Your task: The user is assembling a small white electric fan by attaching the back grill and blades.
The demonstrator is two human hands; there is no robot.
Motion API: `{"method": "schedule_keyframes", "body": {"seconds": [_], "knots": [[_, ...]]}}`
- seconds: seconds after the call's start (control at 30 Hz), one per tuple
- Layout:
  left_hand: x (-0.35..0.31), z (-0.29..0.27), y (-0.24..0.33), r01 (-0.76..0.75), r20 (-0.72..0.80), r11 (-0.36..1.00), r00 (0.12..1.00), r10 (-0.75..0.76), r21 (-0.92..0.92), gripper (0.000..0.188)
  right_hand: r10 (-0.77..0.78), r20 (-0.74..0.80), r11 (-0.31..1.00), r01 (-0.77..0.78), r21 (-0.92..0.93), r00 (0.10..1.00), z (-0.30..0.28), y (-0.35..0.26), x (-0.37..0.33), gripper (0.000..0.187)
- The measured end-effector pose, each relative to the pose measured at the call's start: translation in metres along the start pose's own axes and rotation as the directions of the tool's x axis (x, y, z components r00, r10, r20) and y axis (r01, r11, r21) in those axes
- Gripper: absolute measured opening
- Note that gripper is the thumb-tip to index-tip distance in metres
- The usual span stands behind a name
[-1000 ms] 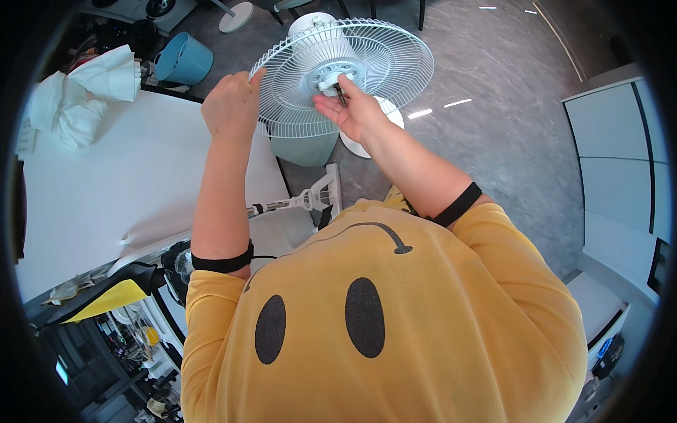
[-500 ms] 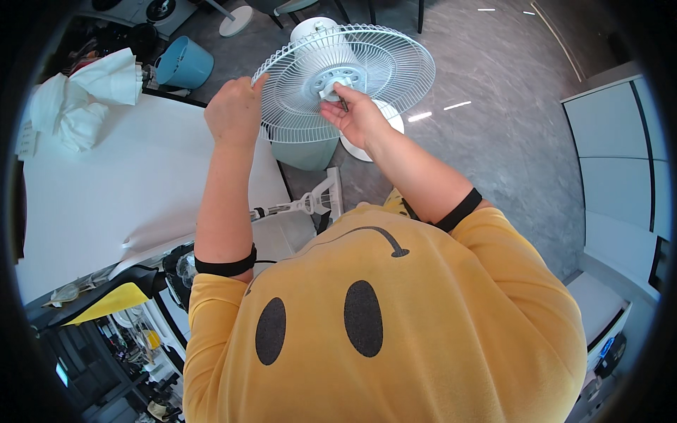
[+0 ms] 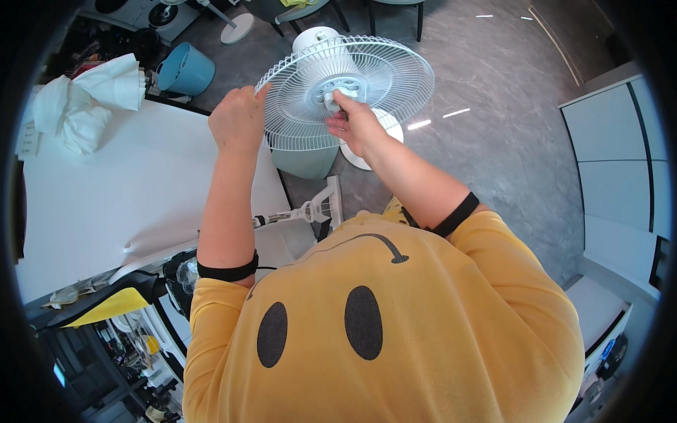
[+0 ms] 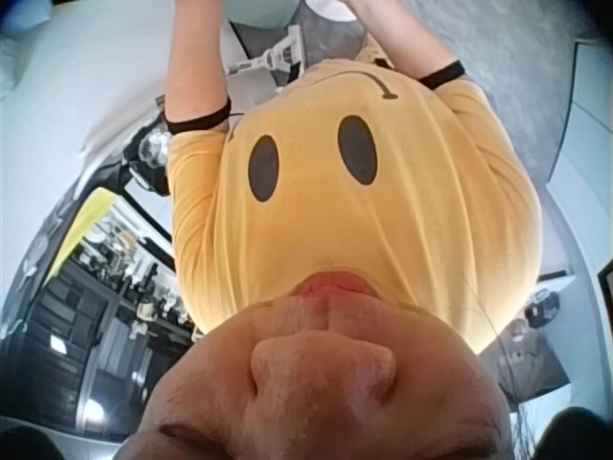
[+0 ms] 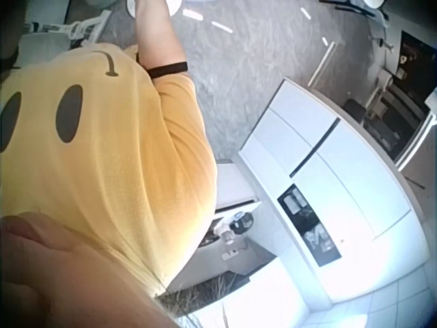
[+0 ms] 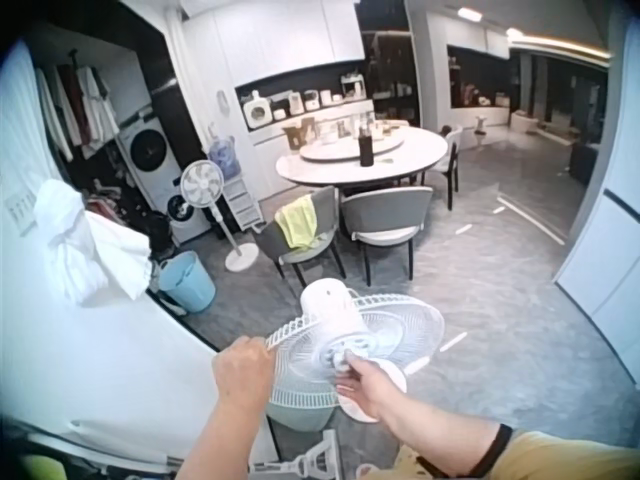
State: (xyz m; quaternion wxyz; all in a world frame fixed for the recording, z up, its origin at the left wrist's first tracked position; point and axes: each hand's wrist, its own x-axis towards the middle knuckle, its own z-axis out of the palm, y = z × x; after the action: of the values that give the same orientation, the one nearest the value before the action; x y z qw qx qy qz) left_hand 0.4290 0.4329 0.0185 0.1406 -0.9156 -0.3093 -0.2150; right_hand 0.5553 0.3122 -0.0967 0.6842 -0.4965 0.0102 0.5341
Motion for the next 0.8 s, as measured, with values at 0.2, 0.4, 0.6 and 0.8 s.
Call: {"method": "schedule_keyframes", "body": {"seconds": [0.2, 0.4, 0.6, 0.8], "knots": [[0.001, 0.003, -0.003, 0.009, -0.007, 1.0, 1.0, -0.009, 0.01, 0.035, 0.219, 0.192, 0.911, -0.271, 0.311, 0.957, -0.01, -0.001, 0.004, 0.063], [0.001, 0.002, -0.003, 0.002, -0.007, 1.0, 1.0, -0.002, 0.006, 0.035, -0.054, -0.202, 0.998, 0.058, 0.012, 0.978, 0.01, 0.004, -0.009, 0.068], [0.002, 0.003, -0.004, 0.014, 0.006, 1.0, 1.0, -0.014, -0.001, 0.035, 0.085, 0.163, 0.976, -0.115, 0.184, 0.983, -0.009, 0.005, 0.004, 0.063], [0.002, 0.003, -0.005, 0.01, 0.002, 0.999, 1.0, -0.01, -0.035, 0.034, 0.054, -0.142, 0.996, -0.043, 0.078, 0.988, 0.009, 0.004, -0.007, 0.067]]}}
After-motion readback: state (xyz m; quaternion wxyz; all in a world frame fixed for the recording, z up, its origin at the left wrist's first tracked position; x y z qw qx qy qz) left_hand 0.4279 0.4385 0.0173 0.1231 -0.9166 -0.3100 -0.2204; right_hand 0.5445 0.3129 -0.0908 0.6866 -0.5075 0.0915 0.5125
